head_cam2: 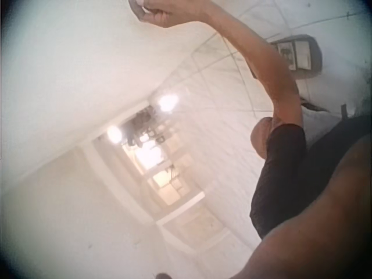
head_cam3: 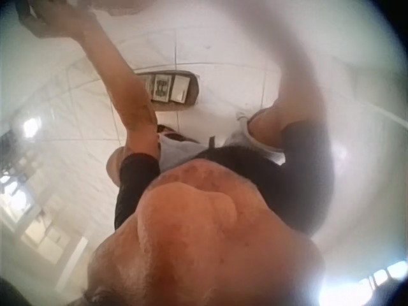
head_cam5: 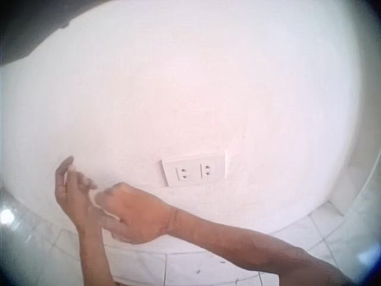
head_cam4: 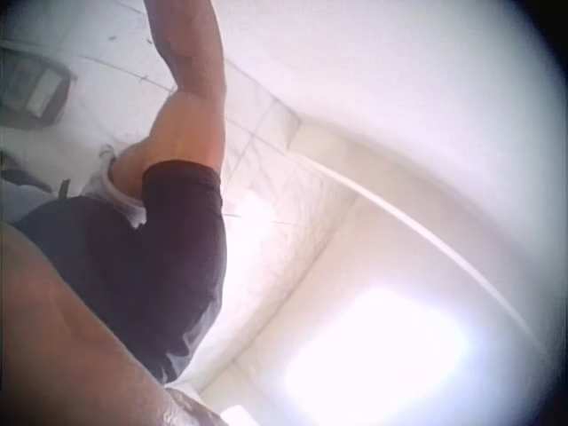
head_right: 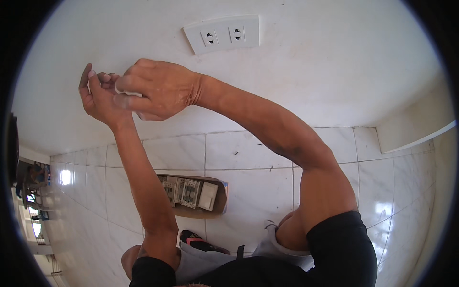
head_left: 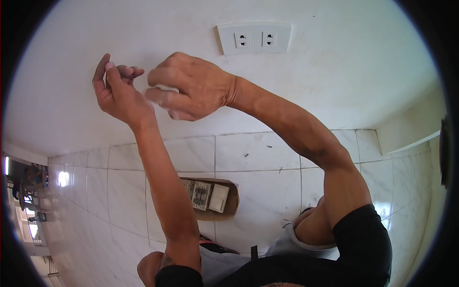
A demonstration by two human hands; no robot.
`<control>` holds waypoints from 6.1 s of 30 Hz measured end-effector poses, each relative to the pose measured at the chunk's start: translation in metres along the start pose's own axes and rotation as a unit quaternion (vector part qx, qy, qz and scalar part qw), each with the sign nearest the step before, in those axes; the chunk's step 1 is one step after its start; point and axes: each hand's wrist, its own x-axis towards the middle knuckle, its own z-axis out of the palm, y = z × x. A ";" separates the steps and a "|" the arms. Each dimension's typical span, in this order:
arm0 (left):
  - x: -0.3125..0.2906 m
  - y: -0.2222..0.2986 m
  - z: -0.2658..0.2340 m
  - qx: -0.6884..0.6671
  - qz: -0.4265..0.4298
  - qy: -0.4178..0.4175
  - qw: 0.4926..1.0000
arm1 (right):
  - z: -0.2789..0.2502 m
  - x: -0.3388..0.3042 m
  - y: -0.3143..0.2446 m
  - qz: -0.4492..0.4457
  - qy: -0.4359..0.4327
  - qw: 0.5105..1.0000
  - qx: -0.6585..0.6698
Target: The person fits a white plastic outlet cover onto a dual-socket electrical outlet on a wall, presses it into place, and then retrieves a box of components to continue working.
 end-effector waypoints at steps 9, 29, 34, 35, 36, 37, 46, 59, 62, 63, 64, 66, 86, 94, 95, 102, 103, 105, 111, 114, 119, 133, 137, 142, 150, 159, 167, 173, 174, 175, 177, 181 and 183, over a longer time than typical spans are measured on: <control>-0.012 -0.011 0.015 0.071 0.074 -0.112 0.988 | -0.001 -0.047 0.016 0.058 -0.063 0.995 -0.055; -0.037 -0.037 0.051 0.366 -0.057 -0.443 0.816 | -0.147 -0.055 -0.024 0.148 -0.165 0.975 -0.035; -0.044 -0.025 0.059 0.389 -0.090 -0.434 0.807 | -0.183 -0.065 -0.006 0.237 -0.135 0.958 -0.089; -0.044 -0.024 0.061 0.391 -0.112 -0.427 0.808 | -0.190 -0.071 -0.005 0.267 -0.131 0.950 -0.098; -0.043 -0.025 0.062 0.368 -0.117 -0.428 0.817 | -0.196 -0.079 -0.004 0.297 -0.128 0.940 -0.106; -0.040 -0.027 0.059 0.348 -0.121 -0.429 0.825 | -0.198 -0.083 -0.004 0.326 -0.123 0.931 -0.113; -0.040 -0.029 0.057 0.219 -0.166 -0.384 0.881 | -0.204 -0.093 -0.007 0.370 -0.084 0.920 -0.098; -0.044 -0.034 0.056 0.217 -0.150 -0.382 0.886 | -0.200 -0.090 -0.010 0.386 -0.082 0.913 -0.102; -0.044 -0.033 0.056 0.211 -0.140 -0.389 0.886 | -0.199 -0.089 -0.010 0.390 -0.077 0.912 -0.099; -0.044 -0.033 0.056 0.208 -0.141 -0.387 0.887 | -0.200 -0.089 -0.010 0.389 -0.078 0.912 -0.100; -0.045 -0.032 0.056 0.204 -0.143 -0.385 0.888 | -0.200 -0.089 -0.010 0.388 -0.080 0.913 -0.101; -0.045 -0.032 0.056 0.213 -0.146 -0.388 0.885 | -0.199 -0.088 -0.010 0.386 -0.081 0.913 -0.102; -0.037 -0.032 0.063 0.275 -0.138 -0.402 0.862 | -0.181 -0.096 -0.027 0.413 -0.170 0.891 -0.076; -0.041 -0.021 0.059 0.214 -0.170 -0.404 0.873 | -0.161 -0.101 -0.032 0.441 -0.237 0.865 -0.032; -0.041 -0.015 0.059 0.207 -0.177 -0.414 0.868 | -0.160 -0.103 -0.033 0.441 -0.248 0.862 -0.030; -0.050 -0.040 0.060 0.285 -0.105 -0.411 0.859 | -0.142 -0.103 -0.038 0.436 -0.281 0.855 -0.004; -0.050 -0.039 0.060 0.285 -0.102 -0.417 0.857 | -0.142 -0.103 -0.038 0.435 -0.281 0.855 -0.001; -0.051 -0.038 0.061 0.294 -0.095 -0.418 0.855 | -0.143 -0.104 -0.038 0.432 -0.284 0.856 0.000; -0.055 -0.045 0.064 0.319 -0.051 -0.378 0.868 | -0.138 -0.105 -0.037 0.420 -0.292 0.859 0.001; -0.055 -0.044 0.063 0.319 -0.058 -0.394 0.860 | -0.136 -0.107 -0.037 0.417 -0.294 0.860 0.002; -0.056 -0.049 0.061 0.309 -0.038 -0.379 0.871 | -0.132 -0.106 -0.037 0.424 -0.302 0.854 0.002; -0.059 -0.049 0.057 0.281 -0.016 -0.419 0.863 | -0.118 -0.107 -0.037 0.405 -0.331 0.851 0.044; -0.063 -0.048 0.059 0.285 -0.010 -0.412 0.866 | -0.114 -0.115 -0.040 0.372 -0.329 0.867 0.045; -0.063 -0.043 0.060 0.298 -0.011 -0.408 0.863 | -0.109 -0.119 -0.042 0.358 -0.337 0.870 0.046; -0.065 -0.036 0.067 0.347 -0.023 -0.397 0.849 | -0.107 -0.117 -0.042 0.365 -0.340 0.865 0.056; -0.066 -0.013 0.075 0.338 0.021 -0.273 0.900 | -0.131 -0.073 -0.035 0.406 -0.225 0.886 -0.005; -0.081 -0.009 0.080 0.215 0.024 -0.209 0.954 | -0.176 -0.037 -0.012 0.385 -0.074 0.878 -0.273; -0.079 -0.012 0.076 0.202 0.006 -0.217 0.955 | -0.172 -0.039 -0.020 0.401 -0.111 0.871 -0.263; -0.079 -0.012 0.076 0.196 0.006 -0.219 0.956 | -0.172 -0.040 -0.019 0.393 -0.110 0.872 -0.269; -0.081 -0.012 0.077 0.190 0.003 -0.220 0.957 | -0.172 -0.041 -0.019 0.387 -0.112 0.873 -0.275; -0.084 -0.013 0.080 0.180 -0.004 -0.220 0.959 | -0.173 -0.043 -0.021 0.373 -0.105 0.878 -0.280; -0.083 -0.012 0.083 0.169 0.003 -0.216 0.962 | -0.173 -0.047 -0.018 0.359 -0.093 0.884 -0.283; -0.076 -0.012 0.082 0.152 0.026 -0.230 0.961 | -0.170 -0.044 -0.013 0.348 -0.095 0.887 -0.289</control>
